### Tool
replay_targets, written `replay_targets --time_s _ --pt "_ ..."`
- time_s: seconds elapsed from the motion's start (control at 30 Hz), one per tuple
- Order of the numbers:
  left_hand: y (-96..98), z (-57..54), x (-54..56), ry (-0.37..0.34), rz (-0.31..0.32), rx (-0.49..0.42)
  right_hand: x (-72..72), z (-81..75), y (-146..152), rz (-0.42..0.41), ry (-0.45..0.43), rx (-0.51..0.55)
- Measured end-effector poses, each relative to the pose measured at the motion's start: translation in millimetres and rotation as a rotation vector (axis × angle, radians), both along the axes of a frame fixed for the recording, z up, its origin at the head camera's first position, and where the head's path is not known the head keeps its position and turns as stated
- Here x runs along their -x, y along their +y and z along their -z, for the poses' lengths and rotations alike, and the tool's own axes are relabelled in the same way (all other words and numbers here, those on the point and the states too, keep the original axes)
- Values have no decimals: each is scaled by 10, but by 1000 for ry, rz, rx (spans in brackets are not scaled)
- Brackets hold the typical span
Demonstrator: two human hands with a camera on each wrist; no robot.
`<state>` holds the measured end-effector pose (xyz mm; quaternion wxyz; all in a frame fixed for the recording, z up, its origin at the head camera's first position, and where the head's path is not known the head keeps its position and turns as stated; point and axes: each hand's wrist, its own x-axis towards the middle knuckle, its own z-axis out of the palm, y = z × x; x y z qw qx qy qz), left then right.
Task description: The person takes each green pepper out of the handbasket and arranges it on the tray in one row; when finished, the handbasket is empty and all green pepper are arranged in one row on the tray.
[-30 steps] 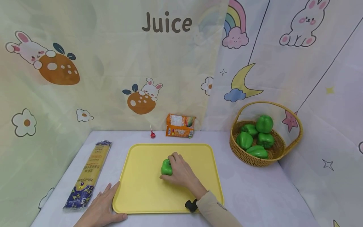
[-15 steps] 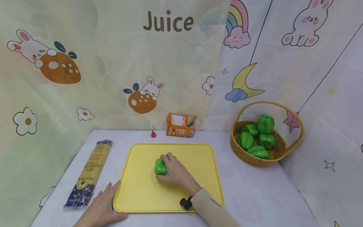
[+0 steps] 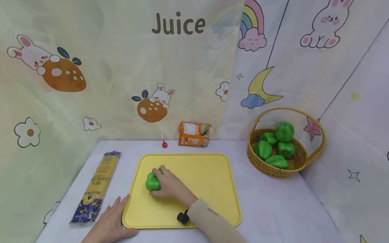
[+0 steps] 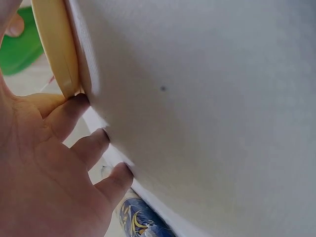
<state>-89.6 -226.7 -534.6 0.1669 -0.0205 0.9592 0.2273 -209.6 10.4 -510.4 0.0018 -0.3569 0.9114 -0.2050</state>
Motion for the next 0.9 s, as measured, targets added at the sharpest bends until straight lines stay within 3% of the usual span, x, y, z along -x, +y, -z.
replay_targets --time_s 0.4,0.9 --pt "-5 27 3 1 17 18 -14 -7 -515 -33 19 -52" --pt "-11 18 -9 32 25 25 -27 28 -701 -10 48 -35"
